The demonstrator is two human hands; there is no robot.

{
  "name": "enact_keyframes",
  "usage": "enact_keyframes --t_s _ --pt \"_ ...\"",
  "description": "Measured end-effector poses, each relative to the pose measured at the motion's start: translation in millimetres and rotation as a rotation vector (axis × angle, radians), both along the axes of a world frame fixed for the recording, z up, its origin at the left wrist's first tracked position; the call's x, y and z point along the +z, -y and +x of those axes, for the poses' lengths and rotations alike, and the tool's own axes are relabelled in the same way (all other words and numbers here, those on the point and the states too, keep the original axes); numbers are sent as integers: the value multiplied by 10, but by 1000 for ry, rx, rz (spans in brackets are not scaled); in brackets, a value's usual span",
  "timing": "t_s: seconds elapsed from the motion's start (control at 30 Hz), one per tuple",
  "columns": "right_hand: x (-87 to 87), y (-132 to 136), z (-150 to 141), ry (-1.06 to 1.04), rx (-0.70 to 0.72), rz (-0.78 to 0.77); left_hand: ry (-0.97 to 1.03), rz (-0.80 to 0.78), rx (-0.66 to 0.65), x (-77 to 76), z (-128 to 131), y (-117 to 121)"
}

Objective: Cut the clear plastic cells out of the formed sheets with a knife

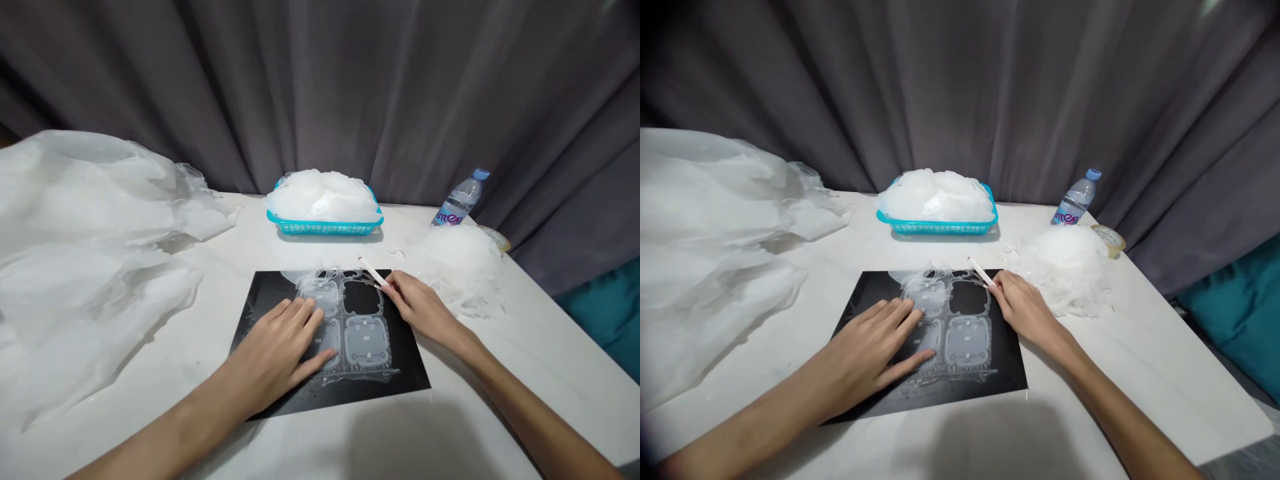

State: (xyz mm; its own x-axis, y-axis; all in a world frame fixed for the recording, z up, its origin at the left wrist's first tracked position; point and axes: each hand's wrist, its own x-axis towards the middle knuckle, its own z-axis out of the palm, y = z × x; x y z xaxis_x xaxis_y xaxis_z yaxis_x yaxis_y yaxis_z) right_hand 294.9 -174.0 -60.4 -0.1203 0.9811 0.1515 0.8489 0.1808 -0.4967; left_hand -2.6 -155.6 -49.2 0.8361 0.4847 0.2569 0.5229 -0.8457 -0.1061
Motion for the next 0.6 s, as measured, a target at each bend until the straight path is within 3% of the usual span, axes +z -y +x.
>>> enact_keyframes --t_s 0.23,0.37,0.5,0.6 --pt "-174 -127 25 -169 -208 149 -10 -79 106 -93 6 156" --pt "-138 -132 34 -230 -275 195 119 -208 85 -13 -88 23" --pt "-27 -32 -123 -605 -186 95 108 -562 9 113 -239 -315" --pt "4 63 -308 -893 -59 -92 133 -634 -64 63 -291 -420"
